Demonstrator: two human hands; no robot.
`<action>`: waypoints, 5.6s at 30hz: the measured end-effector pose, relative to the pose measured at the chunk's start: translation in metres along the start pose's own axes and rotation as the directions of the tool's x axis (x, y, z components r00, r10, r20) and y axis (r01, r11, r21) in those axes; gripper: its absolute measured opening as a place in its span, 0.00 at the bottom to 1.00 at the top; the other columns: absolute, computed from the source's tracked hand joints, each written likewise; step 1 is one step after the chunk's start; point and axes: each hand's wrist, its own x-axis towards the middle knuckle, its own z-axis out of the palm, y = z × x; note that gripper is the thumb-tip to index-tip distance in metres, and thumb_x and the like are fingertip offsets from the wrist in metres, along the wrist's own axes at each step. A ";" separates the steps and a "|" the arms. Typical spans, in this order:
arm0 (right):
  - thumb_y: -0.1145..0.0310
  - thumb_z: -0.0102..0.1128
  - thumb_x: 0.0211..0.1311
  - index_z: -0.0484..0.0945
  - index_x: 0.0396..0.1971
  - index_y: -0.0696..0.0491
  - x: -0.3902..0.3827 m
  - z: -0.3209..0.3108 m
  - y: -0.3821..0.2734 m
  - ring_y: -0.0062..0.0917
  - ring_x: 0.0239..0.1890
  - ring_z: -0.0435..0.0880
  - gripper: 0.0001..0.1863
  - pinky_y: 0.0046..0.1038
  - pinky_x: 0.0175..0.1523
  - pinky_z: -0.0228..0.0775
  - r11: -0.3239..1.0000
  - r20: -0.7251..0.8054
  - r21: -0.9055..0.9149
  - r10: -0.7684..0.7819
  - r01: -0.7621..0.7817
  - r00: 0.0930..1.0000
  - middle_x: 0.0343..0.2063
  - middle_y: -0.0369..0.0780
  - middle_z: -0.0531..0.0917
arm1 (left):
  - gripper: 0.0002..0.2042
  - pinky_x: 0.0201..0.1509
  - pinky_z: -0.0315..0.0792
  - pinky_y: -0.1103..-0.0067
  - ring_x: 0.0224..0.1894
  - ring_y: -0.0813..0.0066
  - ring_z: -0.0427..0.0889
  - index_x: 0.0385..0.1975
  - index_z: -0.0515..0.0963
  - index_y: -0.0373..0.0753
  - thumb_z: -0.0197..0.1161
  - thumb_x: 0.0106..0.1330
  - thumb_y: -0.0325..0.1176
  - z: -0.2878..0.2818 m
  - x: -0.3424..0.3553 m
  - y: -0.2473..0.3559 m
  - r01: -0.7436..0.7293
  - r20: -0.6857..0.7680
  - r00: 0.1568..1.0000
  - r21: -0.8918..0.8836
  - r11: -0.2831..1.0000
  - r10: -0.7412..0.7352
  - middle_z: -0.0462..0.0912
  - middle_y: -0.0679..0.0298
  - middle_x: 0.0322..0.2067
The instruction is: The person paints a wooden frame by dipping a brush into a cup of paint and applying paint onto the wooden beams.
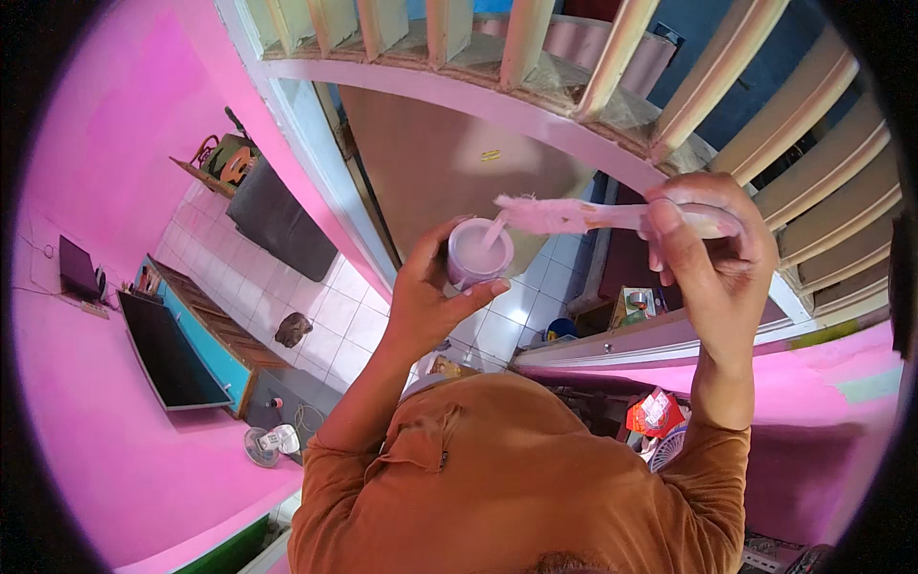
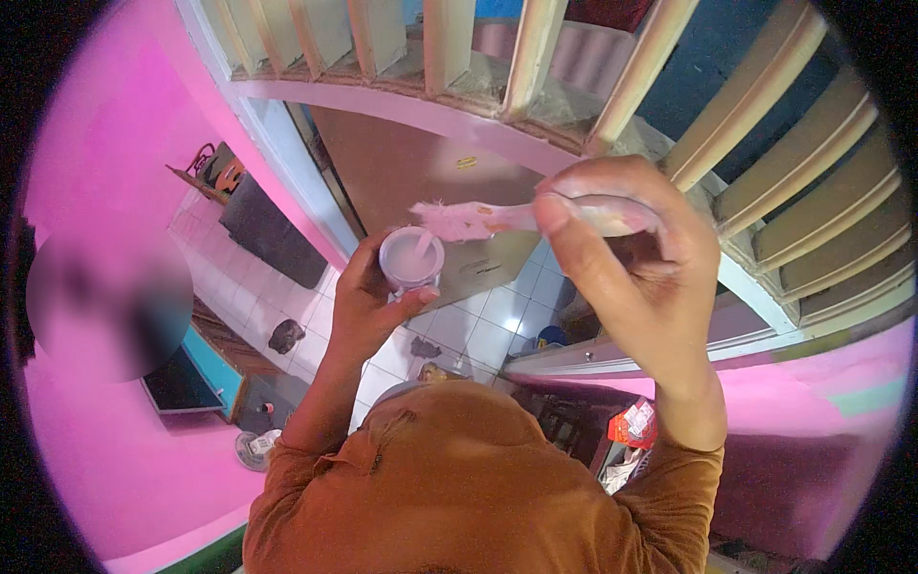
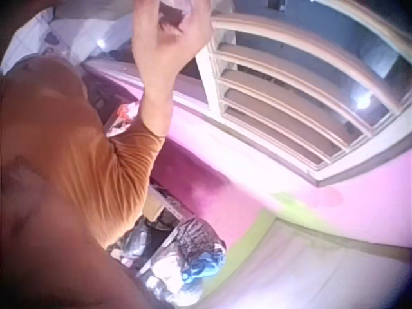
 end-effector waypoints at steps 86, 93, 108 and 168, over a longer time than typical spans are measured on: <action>0.64 0.55 0.74 0.80 0.49 0.60 0.127 -0.110 -0.173 0.17 0.35 0.81 0.15 0.20 0.36 0.73 0.873 -0.359 -0.233 -0.488 0.429 0.796 0.37 0.38 0.85 | 0.29 0.44 0.76 0.80 0.36 0.78 0.83 0.48 0.80 0.29 0.71 0.64 0.54 0.116 0.190 0.281 -0.527 0.309 0.804 -0.025 0.850 0.508 0.85 0.62 0.36; 0.68 0.61 0.71 0.78 0.42 0.60 0.134 -0.069 -0.189 0.18 0.30 0.81 0.10 0.20 0.33 0.75 0.813 -0.409 -0.269 -0.582 0.517 0.703 0.32 0.40 0.84 | 0.29 0.39 0.77 0.80 0.32 0.79 0.83 0.42 0.82 0.30 0.76 0.58 0.55 0.102 0.185 0.278 -0.532 0.249 0.819 -0.005 0.847 0.517 0.85 0.61 0.33; 0.75 0.62 0.70 0.78 0.47 0.61 0.116 -0.093 -0.148 0.15 0.43 0.84 0.09 0.16 0.48 0.75 0.245 0.018 -0.805 -0.900 0.540 0.435 0.41 0.37 0.84 | 0.27 0.46 0.78 0.80 0.40 0.78 0.83 0.48 0.79 0.28 0.78 0.60 0.45 0.061 0.149 0.235 -0.392 0.227 0.895 -0.011 0.920 0.384 0.85 0.59 0.40; 0.80 0.60 0.60 0.75 0.38 0.61 0.138 -0.088 -0.190 0.20 0.33 0.82 0.07 0.20 0.37 0.79 0.057 0.410 -0.676 -0.799 0.735 0.440 0.35 0.41 0.80 | 0.33 0.59 0.76 0.73 0.52 0.70 0.81 0.58 0.72 0.29 0.81 0.53 0.30 0.013 0.052 0.091 -0.041 0.318 0.945 -0.120 0.992 0.078 0.81 0.56 0.50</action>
